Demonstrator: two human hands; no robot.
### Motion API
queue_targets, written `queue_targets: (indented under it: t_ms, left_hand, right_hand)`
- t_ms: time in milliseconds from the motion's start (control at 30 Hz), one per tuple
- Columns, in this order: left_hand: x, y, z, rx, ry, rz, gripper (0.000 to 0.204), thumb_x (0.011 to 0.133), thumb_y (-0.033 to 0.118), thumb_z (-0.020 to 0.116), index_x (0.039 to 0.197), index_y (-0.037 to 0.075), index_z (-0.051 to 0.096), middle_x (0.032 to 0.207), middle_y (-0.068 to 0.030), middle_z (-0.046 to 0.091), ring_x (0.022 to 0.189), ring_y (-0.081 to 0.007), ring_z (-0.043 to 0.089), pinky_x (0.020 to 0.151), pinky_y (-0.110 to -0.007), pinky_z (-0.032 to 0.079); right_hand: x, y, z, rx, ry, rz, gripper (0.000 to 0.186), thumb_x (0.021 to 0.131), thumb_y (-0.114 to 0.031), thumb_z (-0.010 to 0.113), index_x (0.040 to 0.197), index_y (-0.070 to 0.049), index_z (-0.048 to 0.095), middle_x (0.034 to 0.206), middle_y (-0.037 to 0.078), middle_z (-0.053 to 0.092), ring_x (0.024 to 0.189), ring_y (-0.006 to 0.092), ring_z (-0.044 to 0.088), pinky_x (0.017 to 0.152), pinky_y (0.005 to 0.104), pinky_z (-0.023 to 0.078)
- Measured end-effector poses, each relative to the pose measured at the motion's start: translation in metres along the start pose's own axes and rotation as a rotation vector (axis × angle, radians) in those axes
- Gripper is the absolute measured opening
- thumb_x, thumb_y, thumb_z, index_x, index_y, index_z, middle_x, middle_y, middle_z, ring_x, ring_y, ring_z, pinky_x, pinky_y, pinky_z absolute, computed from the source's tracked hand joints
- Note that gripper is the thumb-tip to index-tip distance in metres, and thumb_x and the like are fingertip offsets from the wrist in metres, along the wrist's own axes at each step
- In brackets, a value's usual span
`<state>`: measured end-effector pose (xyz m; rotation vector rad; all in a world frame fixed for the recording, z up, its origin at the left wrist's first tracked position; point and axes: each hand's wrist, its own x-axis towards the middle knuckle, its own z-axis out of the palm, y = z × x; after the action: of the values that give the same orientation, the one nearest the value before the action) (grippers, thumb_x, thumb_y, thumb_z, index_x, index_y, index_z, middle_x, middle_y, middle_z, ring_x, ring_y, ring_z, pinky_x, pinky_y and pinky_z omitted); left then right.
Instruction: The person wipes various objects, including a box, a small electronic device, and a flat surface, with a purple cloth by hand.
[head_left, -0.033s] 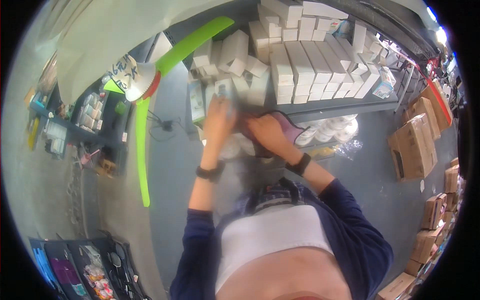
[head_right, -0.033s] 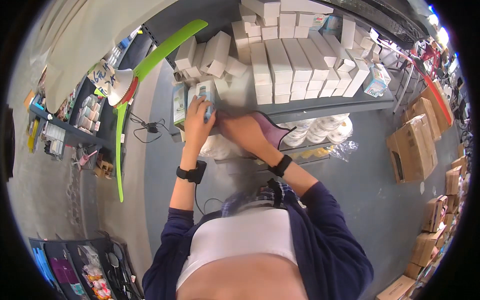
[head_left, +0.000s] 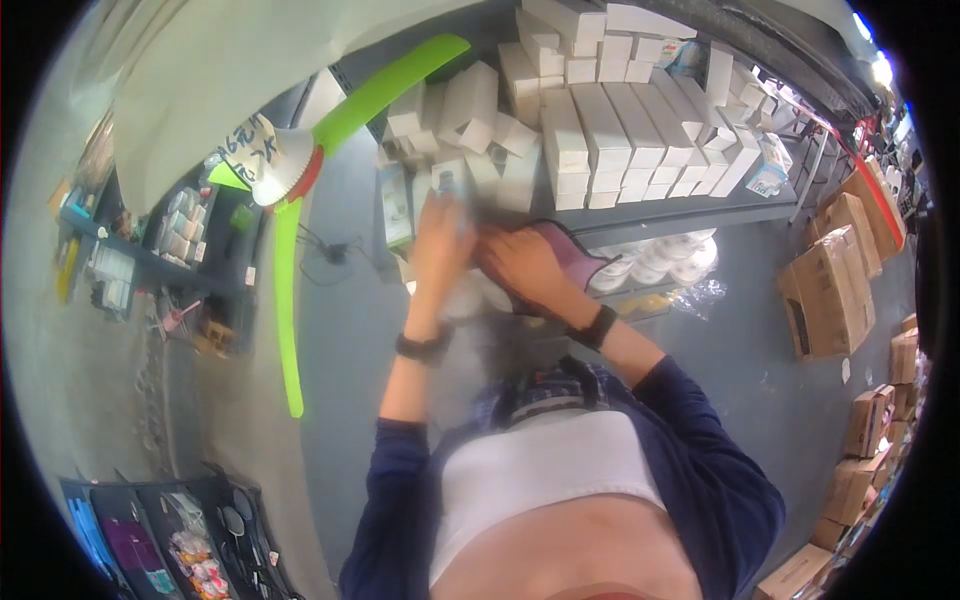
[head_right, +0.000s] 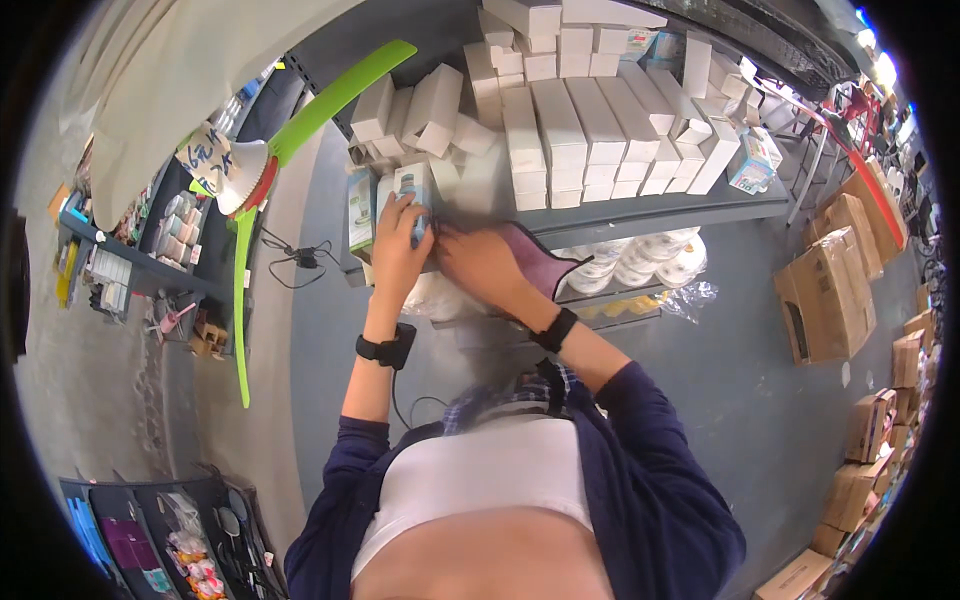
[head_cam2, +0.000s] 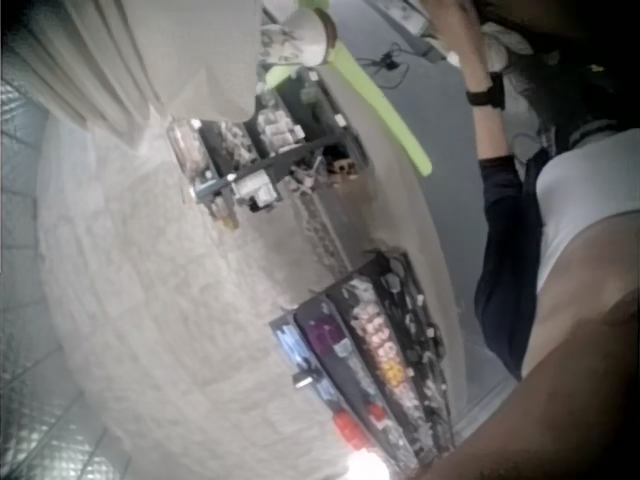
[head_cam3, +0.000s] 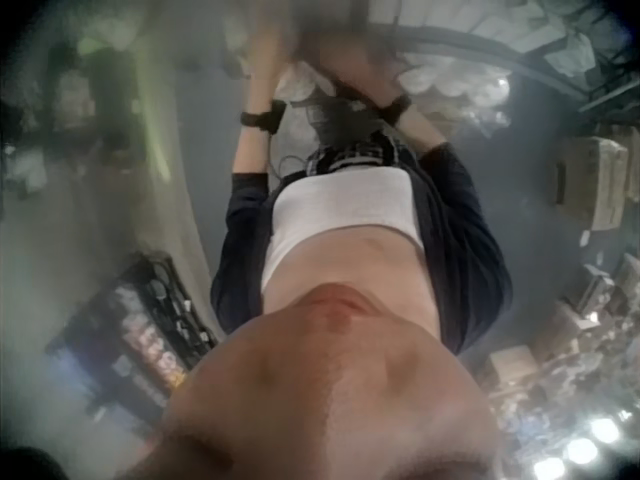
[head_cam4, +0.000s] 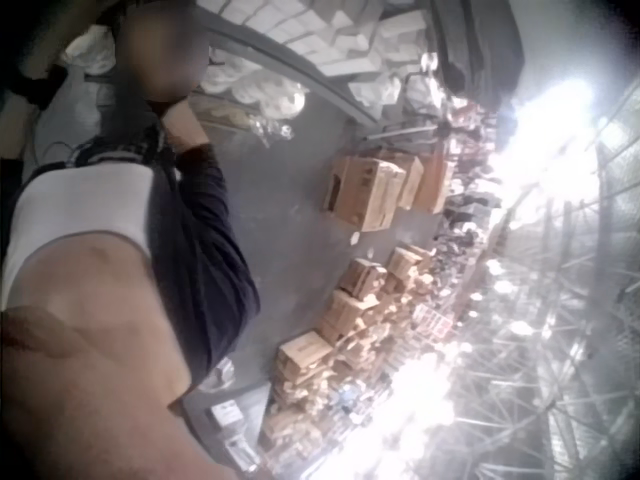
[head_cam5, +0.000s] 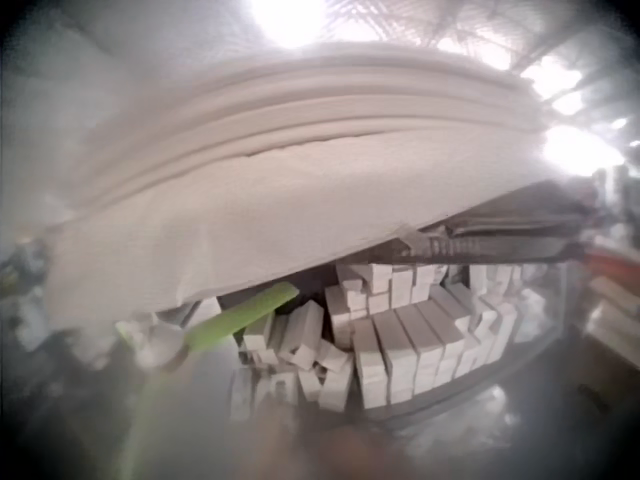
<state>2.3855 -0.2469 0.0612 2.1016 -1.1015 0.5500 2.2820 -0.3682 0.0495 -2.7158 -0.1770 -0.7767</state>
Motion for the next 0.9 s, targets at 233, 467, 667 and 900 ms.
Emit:
queue_targets:
  t_ms: [233, 467, 667, 900]
  left_hand:
    - [-0.004, 0.005, -0.004, -0.084, 0.042, 0.023, 0.027, 0.077, 0.006, 0.06, 0.103, 0.006, 0.056, 0.121, -0.0148, 0.049, 0.121, -0.0393, 0.036, 0.097, -0.044, 0.033]
    - [-0.005, 0.004, -0.008, -0.133, 0.065, 0.014, 0.029, 0.079, 0.007, 0.059, 0.107, 0.007, 0.056, 0.124, -0.015, 0.047, 0.123, -0.0373, 0.035, 0.098, -0.043, 0.032]
    - [-0.054, -0.001, -0.02, -0.08, 0.07, 0.061, 0.035, 0.078, 0.012, 0.061, 0.112, 0.005, 0.055, 0.129, -0.017, 0.043, 0.124, -0.0373, 0.033, 0.1, -0.045, 0.029]
    - [-0.057, 0.001, -0.037, 0.133, 0.143, -0.143, 0.06, 0.077, 0.016, 0.064, 0.131, 0.009, 0.037, 0.137, -0.0235, 0.027, 0.124, -0.0423, 0.032, 0.099, -0.047, 0.031]
  right_hand:
    - [-0.002, -0.001, -0.007, 0.09, 0.254, 0.015, 0.057, 0.064, -0.025, 0.067, 0.112, -0.001, 0.05, 0.106, 0.017, 0.056, 0.095, 0.0334, 0.054, 0.082, 0.0407, 0.044]
    - [-0.018, 0.005, 0.006, -0.231, 0.235, 0.087, 0.061, 0.064, -0.028, 0.067, 0.115, 0.001, 0.049, 0.112, 0.019, 0.054, 0.107, 0.0338, 0.05, 0.091, 0.042, 0.039]
    - [0.015, -0.031, -0.023, 0.217, 0.132, 0.275, 0.06, 0.065, -0.031, 0.066, 0.111, 0.003, 0.051, 0.113, 0.02, 0.053, 0.108, 0.0335, 0.048, 0.095, 0.0413, 0.036]
    - [-0.014, -0.011, 0.006, -0.195, 0.225, 0.214, 0.04, 0.071, -0.02, 0.06, 0.107, -0.002, 0.056, 0.111, 0.014, 0.055, 0.111, 0.0304, 0.048, 0.098, 0.0416, 0.033]
